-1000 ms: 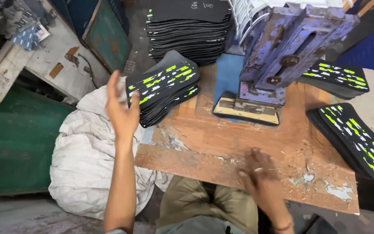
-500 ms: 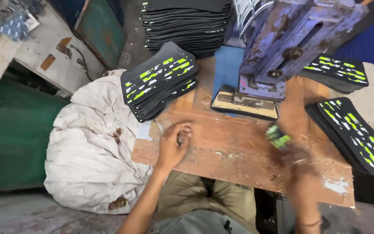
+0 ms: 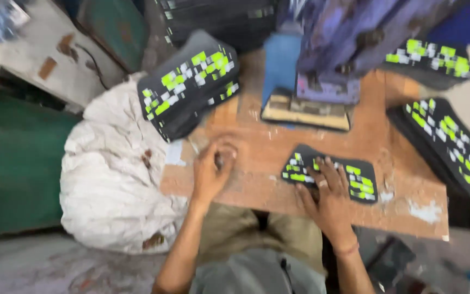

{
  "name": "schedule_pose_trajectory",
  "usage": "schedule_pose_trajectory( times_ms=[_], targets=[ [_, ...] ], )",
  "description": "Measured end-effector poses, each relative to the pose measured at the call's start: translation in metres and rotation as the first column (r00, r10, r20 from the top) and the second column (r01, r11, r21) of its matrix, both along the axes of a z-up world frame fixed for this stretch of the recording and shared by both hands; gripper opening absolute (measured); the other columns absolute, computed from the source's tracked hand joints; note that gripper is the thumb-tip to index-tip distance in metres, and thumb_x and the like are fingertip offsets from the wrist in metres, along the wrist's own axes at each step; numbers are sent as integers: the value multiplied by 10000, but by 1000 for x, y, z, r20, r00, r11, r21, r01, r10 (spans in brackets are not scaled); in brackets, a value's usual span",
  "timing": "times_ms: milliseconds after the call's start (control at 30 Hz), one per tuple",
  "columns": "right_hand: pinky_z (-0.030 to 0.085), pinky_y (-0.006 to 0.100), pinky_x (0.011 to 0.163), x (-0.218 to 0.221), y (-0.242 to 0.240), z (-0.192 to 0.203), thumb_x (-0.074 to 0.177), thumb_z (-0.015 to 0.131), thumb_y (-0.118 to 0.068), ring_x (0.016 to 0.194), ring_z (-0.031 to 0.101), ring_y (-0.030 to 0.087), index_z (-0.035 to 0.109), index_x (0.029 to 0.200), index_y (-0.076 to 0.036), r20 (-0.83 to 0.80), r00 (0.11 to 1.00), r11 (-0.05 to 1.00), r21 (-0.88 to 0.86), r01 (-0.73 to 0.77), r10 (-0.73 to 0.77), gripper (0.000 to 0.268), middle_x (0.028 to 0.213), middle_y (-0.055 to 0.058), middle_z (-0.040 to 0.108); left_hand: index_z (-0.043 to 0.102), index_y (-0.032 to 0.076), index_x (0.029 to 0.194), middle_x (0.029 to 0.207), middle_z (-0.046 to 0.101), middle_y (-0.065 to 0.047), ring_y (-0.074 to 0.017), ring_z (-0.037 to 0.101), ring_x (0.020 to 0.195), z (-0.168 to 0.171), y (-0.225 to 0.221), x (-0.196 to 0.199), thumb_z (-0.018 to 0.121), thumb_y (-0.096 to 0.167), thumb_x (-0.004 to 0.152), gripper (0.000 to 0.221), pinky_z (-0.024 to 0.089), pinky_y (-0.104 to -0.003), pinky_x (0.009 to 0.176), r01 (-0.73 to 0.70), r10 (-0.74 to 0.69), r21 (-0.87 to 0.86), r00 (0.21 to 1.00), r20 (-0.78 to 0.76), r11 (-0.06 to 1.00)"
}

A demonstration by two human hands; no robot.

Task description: Operating a manual printing press to apply patterns onto fabric pieces for footwear.

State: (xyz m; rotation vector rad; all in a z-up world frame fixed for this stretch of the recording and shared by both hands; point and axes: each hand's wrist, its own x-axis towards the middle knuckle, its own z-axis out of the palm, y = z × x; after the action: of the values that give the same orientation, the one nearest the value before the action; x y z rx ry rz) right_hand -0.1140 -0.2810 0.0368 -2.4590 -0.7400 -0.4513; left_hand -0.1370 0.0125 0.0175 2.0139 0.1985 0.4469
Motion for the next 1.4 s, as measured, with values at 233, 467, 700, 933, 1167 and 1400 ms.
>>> schedule_pose_trajectory(
  times_ms=[233, 467, 700, 933, 1167, 1400],
  targets=[
    [324, 555, 1209, -1, -1, 6, 898, 758, -284, 1409, 498, 380, 673, 1240, -56, -87, 995, 999, -36, 37, -40, 420, 1415, 165, 596, 532, 44, 1412, 919, 769, -42, -94, 686, 738, 7, 0, 68, 788, 167, 907, 579, 560, -244, 655, 89, -101, -148, 992, -76, 985],
    [301, 540, 1235, 0, -3, 2, 916, 742, -295, 1444, 471, 372, 661, 1273, -57, -99, 995, 999, -48, 20, -24, 437, 1455, 167, 575, 440, 36, 1456, 836, 727, -71, -111, 705, 631, -23, -13, 136, 751, 162, 909, 642, 562, -255, 507, 303, -396, -436, 908, -138, 847],
    [205, 631, 1221, -36, 5, 10, 905, 690, -437, 1508, 297, 419, 543, 1472, -77, -86, 996, 980, -196, 18, -36, 688, 1575, 187, 412, 651, -45, 1150, 811, 714, -140, -151, 712, 598, -16, -45, 142, 581, 25, 992, 187, 593, -289, 503, 23, -197, -525, 940, -277, 851],
    [127, 686, 1210, -16, -16, -5, 948, 599, -555, 1542, 222, 479, 452, 1547, -51, -23, 990, 944, -304, 126, -140, 797, 1636, 265, 313, 591, 34, 1437, 971, 711, -127, -134, 633, 659, -1, 39, -11, 580, -66, 891, 555, 519, -271, 548, 150, -296, -481, 924, -244, 864],
    [151, 725, 1196, 88, 45, 1, 1045, 566, -603, 1505, 248, 535, 465, 1582, -16, -27, 999, 947, -321, 16, -26, 802, 1593, 315, 352, 731, -33, 1111, 959, 724, -58, -128, 718, 751, 13, 83, -36, 750, 190, 911, 300, 637, -279, 598, 149, -398, -456, 757, -518, 878],
    [246, 721, 1119, 80, 83, -8, 982, 575, -657, 1404, 348, 506, 568, 1515, -170, 10, 1000, 933, -360, -17, 22, 722, 1520, 265, 420, 764, -14, 1054, 908, 713, -30, -71, 645, 711, -13, 85, -26, 750, 241, 938, 281, 571, -245, 539, 265, -443, -409, 780, -442, 873]
  ],
)
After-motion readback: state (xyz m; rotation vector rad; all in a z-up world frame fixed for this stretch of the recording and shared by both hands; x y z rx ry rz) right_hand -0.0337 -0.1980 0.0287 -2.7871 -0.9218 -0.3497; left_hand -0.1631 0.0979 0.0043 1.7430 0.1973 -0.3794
